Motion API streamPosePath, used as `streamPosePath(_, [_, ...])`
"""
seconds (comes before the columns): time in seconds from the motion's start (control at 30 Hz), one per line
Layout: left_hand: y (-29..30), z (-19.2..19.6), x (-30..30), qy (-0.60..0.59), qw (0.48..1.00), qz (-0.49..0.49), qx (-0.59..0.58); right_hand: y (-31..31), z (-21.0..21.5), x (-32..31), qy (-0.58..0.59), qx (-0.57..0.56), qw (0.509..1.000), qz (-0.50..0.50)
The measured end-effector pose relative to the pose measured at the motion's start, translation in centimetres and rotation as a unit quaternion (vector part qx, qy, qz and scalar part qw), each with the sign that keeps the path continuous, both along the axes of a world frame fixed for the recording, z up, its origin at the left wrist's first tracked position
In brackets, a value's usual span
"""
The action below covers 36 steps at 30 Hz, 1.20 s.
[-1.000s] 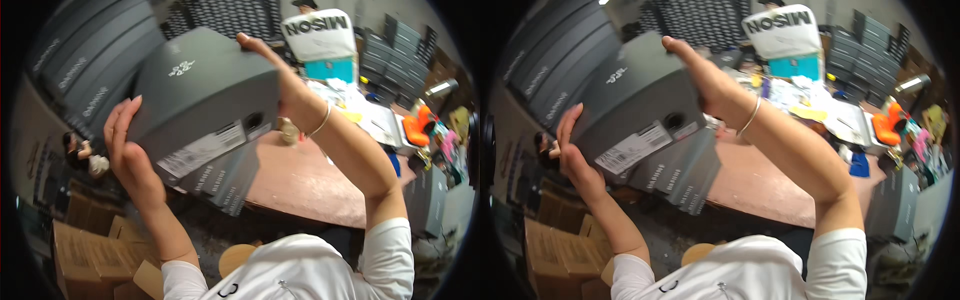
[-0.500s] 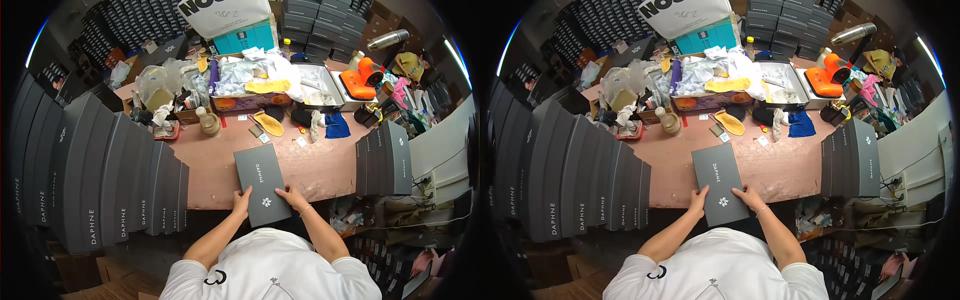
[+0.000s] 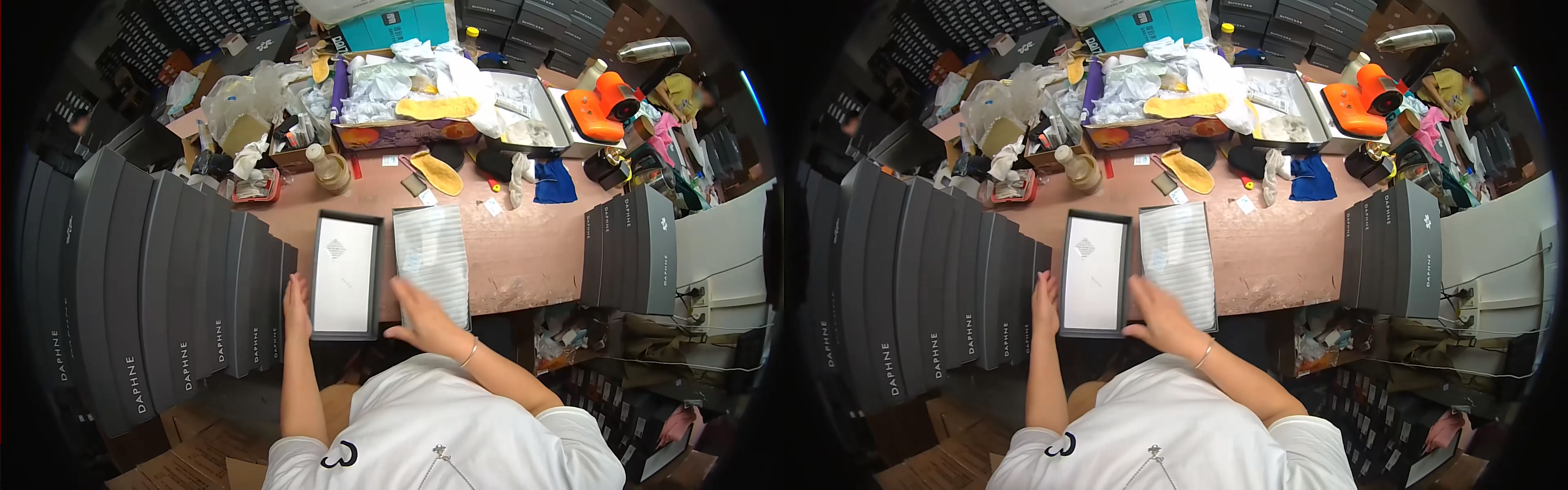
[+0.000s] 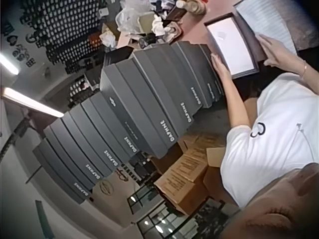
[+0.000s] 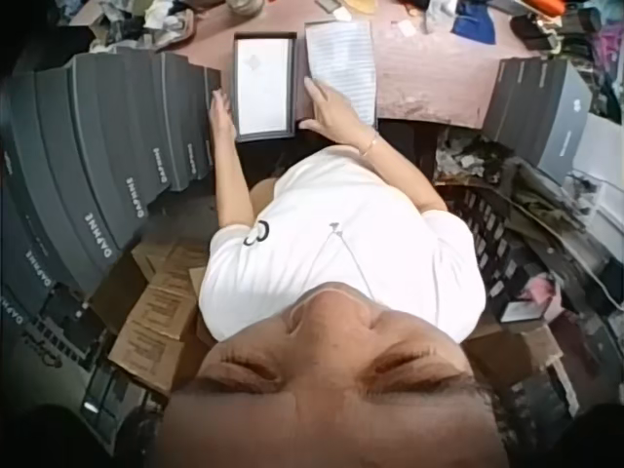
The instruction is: Pack pairs of black high-heeled shoes into boxes using protective paper and checking tags.
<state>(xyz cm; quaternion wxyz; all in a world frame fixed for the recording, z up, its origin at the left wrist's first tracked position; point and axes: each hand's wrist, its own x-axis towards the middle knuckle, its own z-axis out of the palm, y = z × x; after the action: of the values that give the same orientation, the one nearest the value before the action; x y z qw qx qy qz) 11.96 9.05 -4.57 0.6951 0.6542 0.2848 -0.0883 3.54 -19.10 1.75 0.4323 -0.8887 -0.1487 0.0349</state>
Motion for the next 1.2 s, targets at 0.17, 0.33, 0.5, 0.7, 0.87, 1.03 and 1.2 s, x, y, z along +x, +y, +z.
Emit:
streamPosePath(0.17, [-3.9, 3.6, -2.7, -0.202, 0.942, -0.189, 0.189, -8.6, -5.2, 0.2, 0.112, -0.212, 0.94, -0.243])
streamPosePath(0.33, [-15.1, 4.8, -8.6, -0.176, 0.736, -0.653, -0.007, -3.1, 0.1, 2.4, 0.103, 0.113, 0.979, -0.134])
streamPosePath(0.5, [-19.2, -3.9, -8.3, -0.335, 0.848, -0.404, 0.073, 2.2, 4.0, 2.2, 0.069, 0.174, 0.982, 0.035])
streamPosePath(0.7, [-10.1, -6.9, -3.5, 0.023, 0.993, -0.09, -0.072, -2.5, -10.6, -0.6, 0.06, -0.22, 0.97, -0.08])
streamPosePath(0.87, [-11.8, 0.9, -6.7, -0.14, 0.971, -0.164, -0.105, -2.9, -13.8, 0.9, 0.102, -0.203, 0.971, -0.079])
streamPosePath(1.03, [-11.2, 3.1, -10.8, -0.219, 0.931, -0.291, -0.041, -3.2, -2.7, 1.1, 0.454, 0.308, 0.83, -0.102])
streamPosePath(1.2, [-14.1, 4.3, -9.2, -0.198, 0.941, -0.268, 0.053, 0.9, -3.6, -0.4, 0.423, 0.588, 0.671, -0.16])
